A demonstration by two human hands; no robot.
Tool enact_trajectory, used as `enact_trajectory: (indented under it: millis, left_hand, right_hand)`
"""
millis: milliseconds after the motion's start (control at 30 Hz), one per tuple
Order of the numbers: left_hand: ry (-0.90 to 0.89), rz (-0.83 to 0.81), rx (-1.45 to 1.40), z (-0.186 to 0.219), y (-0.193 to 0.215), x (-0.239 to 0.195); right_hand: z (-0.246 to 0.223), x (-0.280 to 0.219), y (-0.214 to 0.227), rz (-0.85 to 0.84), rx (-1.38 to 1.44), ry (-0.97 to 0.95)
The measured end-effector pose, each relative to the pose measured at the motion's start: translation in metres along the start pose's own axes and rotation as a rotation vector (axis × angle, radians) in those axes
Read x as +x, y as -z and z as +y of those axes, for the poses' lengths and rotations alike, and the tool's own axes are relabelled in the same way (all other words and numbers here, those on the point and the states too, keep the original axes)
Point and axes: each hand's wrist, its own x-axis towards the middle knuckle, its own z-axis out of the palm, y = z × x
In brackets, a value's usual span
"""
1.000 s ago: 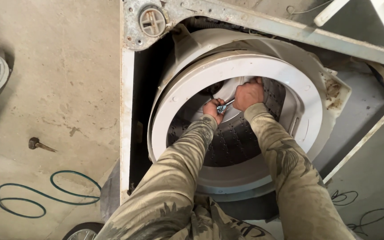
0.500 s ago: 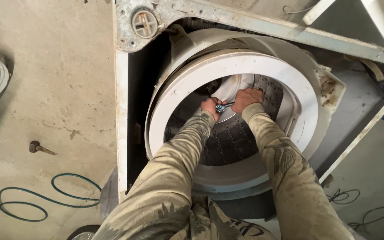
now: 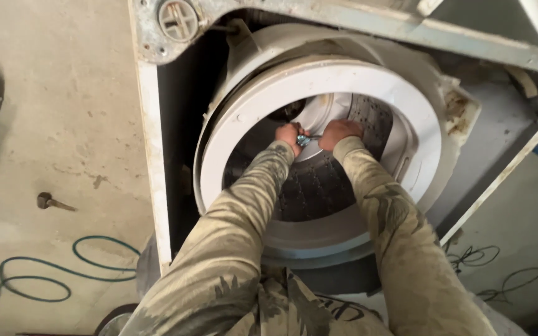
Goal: Repairing and disassembling internal parts of a washing machine using hand tools.
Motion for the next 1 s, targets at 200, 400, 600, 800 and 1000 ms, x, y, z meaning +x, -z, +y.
enact_trajectory:
  millis: [200, 400, 600, 800, 1000]
  left_hand:
    - [-0.064, -0.126, 0.059, -0.011, -0.011, -0.028]
    - [0.041, -0.121, 0.012, -0.03, -0.021, -0.067]
    - [0.012, -0.263, -0.065, -0.026, -0.039, -0.051]
    - [0.016, -0.175, 0.135, -0.013, -0.05, -0.052]
    - [-0.046, -0.205, -0.018, -0.013, -0.047, -0.032]
  right_hand:
    - [0.005, -0.008, 0.0, 0.113, 0.014, -0.006]
    - [0.032, 0.0, -0.028, 0.29, -0.257, 0.049]
    - [0.028, -0.005, -0.014, 0.456, -0.174, 0.03]
    - [0.02, 0.003, -0.007, 0.483, -0.112, 0.035]
    - [0.023, 0.023, -0.015, 0.506, -0.093, 0.073]
